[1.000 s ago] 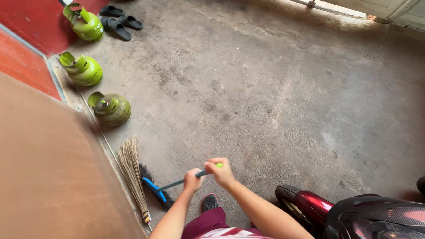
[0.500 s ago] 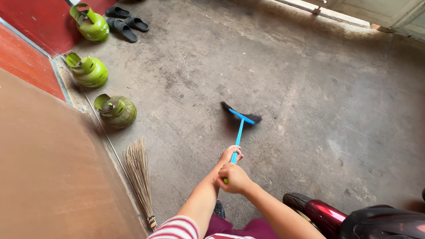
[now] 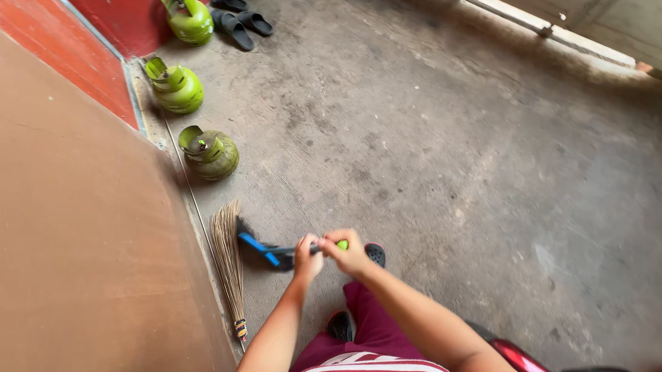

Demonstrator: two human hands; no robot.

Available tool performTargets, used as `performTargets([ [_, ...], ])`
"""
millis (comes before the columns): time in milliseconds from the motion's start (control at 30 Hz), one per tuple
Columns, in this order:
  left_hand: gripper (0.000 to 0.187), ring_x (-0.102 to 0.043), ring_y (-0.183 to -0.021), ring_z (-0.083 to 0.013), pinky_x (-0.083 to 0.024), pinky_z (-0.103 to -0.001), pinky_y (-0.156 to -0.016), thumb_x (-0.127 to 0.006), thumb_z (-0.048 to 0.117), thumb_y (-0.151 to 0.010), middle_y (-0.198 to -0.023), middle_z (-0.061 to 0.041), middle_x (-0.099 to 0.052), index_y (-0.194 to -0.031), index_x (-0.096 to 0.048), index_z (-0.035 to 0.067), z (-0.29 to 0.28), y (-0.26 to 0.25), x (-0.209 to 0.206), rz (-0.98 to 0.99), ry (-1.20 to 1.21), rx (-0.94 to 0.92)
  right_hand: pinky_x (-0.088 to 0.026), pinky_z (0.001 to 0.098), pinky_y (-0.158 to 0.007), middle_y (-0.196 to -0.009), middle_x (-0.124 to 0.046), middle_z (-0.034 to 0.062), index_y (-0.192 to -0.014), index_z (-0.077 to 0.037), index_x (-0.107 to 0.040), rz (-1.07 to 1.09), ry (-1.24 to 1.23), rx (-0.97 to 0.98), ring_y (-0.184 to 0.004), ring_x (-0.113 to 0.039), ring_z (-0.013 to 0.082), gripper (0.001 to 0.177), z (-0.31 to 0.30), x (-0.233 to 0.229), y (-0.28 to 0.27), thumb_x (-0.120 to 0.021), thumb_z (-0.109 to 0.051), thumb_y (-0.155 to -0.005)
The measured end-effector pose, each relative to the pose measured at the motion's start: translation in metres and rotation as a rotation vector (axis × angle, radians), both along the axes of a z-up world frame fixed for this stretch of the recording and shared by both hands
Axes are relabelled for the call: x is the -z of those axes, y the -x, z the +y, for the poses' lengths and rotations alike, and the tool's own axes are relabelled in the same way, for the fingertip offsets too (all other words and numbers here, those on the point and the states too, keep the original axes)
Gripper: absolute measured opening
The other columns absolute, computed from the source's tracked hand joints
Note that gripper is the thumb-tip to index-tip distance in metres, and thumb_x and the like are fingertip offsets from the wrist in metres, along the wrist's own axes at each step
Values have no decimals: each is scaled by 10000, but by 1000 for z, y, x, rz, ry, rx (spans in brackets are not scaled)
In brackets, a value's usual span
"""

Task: The person sweeps a tiled floor using a squeegee and then pours food from a container into a bowl for cats.

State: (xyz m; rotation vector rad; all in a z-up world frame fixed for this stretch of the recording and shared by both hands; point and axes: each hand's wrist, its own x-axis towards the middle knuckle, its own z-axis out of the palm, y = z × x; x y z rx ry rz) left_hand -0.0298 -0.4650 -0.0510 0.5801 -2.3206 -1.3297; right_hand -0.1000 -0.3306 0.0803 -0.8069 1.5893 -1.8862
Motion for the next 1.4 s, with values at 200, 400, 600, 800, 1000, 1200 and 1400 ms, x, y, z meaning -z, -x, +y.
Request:
performTargets([
  [200,126,-691,-925,-332,-532,-412,-825,-627,45,-867,-933,-131,-730,-915,-714,121,5,68,19,71,9,66,-432,272,-546,-623,-633,14,-695,-10,-689,-110,-63,191,-581,-546,86,268,14,21,59,-640,-139,-925],
  [400,180,-656,-984,-336,-518,-409,-870,-669,18,-775,-990,-136,-712,-943,-692,78,69,212,32,253,-145,416,-389,325,-510,-546,-498,86,-635,2,-588,263,-392,381,-531,-462,152,338,58,-10,135,-680,-144,-925],
  [600,107,-634,-944,-289,-515,-379,-829,-674,45,-881,-977,-119,-622,-972,-623,71,95,298,16,419,-211,539,-466,390,-588,-644,-593,108,-610,-65,-561,720,-294,148,-615,-574,272,302,49,-18,186,-736,-150,-841],
  [800,134,-666,-901,-269,-490,-363,-766,-707,174,-891,-889,-86,-634,-881,-641,57,80,327,-54,70,-872,337,-392,385,-530,-550,-490,110,-572,-39,-475,546,-299,-25,-537,-487,257,459,64,-114,237,-804,-208,-845],
  [1000,183,-676,-802,-354,-528,-423,-707,-742,219,-721,-795,-149,-680,-747,-654,60,11,288,-53,91,83,88,-356,348,-544,-585,-408,81,-625,-17,-432,318,-158,-44,-571,-400,143,473,20,-88,276,-734,-224,-925],
  [1200,116,-689,-815,-374,-539,-451,-762,-730,212,-852,-833,-168,-715,-835,-720,97,-33,245,-8,-196,133,-24,-437,314,-582,-652,-593,41,-709,3,-642,135,-114,-157,-625,-529,112,321,-21,28,269,-673,-190,-964],
  [1400,354,-689,-1008,-349,-519,-440,-908,-794,80,-725,-1001,-145,-757,-1078,-774,108,21,347,10,192,33,68,-494,309,-585,-685,-693,46,-845,-5,-739,126,-221,157,-639,-591,104,159,25,10,323,-671,-141,-893],
])
